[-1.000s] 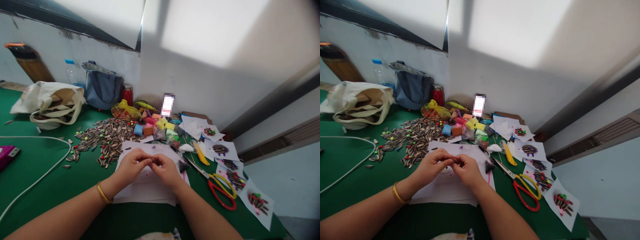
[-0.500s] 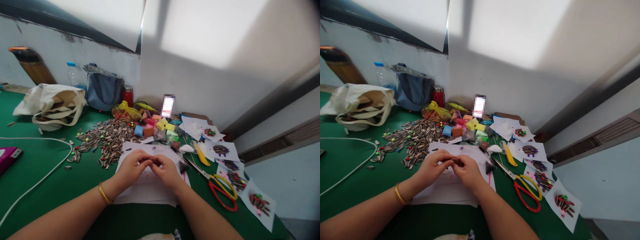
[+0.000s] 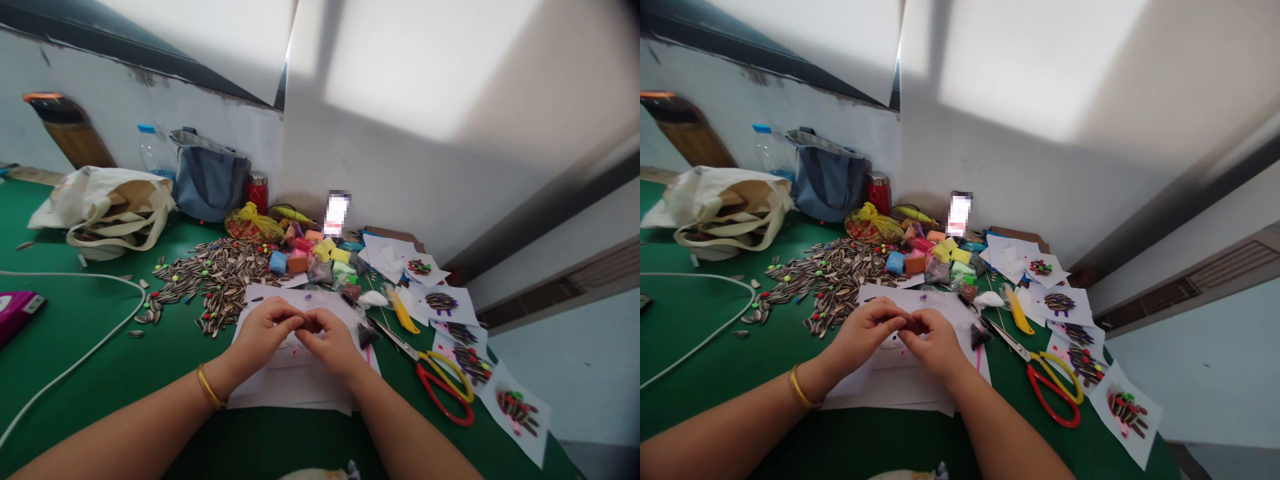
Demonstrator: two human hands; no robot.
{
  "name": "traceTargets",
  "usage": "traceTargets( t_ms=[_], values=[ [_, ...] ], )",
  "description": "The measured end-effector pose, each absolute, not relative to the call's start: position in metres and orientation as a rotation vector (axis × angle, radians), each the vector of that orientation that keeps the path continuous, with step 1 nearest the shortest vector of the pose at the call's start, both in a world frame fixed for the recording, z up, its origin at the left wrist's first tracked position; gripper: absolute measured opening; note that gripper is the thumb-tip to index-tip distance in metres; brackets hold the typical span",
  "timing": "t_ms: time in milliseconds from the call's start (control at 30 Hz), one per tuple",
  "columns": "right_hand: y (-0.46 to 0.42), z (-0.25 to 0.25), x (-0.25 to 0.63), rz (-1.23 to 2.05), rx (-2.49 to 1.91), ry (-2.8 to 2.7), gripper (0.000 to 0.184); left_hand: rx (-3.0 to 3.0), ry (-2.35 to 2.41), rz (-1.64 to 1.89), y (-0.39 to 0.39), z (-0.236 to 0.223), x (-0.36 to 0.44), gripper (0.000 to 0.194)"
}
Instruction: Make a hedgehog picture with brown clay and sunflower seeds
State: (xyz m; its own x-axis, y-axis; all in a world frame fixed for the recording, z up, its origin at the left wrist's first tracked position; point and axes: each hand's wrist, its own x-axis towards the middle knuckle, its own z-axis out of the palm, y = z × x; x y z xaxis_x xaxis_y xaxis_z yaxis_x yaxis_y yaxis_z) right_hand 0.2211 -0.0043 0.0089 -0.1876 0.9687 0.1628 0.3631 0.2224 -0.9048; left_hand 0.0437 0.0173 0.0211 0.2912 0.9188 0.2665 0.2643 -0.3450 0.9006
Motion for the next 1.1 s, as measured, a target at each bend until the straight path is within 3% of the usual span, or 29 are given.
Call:
traceTargets(
  t_ms=[233, 400, 567, 667, 833, 1100],
  values=[
    [-0.0041, 0.0098, 0.2240, 0.942, -1.178, -1.754, 0.015, 1.752, 1.071, 1.087, 0.0150, 0.0213, 0.0445, 0.031],
    [-0.0055, 0.0102, 0.2216, 0.836, -1.222, -1.817, 0.011, 1.825, 1.057, 1.037, 0.0156, 0.0219, 0.0442, 0.011],
    [-0.0049, 0.0117, 0.2233, 0.977, -1.141, -1.754, 0.017, 1.667, 1.026, 1.083, 0.0162, 0.0214, 0.0445, 0.017],
    [-0.0049, 0.0127, 0.2234, 0.942, -1.168, -1.737, 0.016, 1.699, 1.053, 1.108, 0.0158, 0.0215, 0.0447, 0.033],
    [-0.0065, 0.0098, 0.2222, 0.834, -1.229, -1.817, 0.012, 1.741, 1.054, 1.004, 0.0155, 0.0250, 0.0446, 0.013],
    [-0.0049, 0.0122, 0.2221, 0.917, -1.169, -1.767, 0.012, 1.593, 1.020, 1.052, 0.0155, 0.0189, 0.0457, 0.031]
  ],
)
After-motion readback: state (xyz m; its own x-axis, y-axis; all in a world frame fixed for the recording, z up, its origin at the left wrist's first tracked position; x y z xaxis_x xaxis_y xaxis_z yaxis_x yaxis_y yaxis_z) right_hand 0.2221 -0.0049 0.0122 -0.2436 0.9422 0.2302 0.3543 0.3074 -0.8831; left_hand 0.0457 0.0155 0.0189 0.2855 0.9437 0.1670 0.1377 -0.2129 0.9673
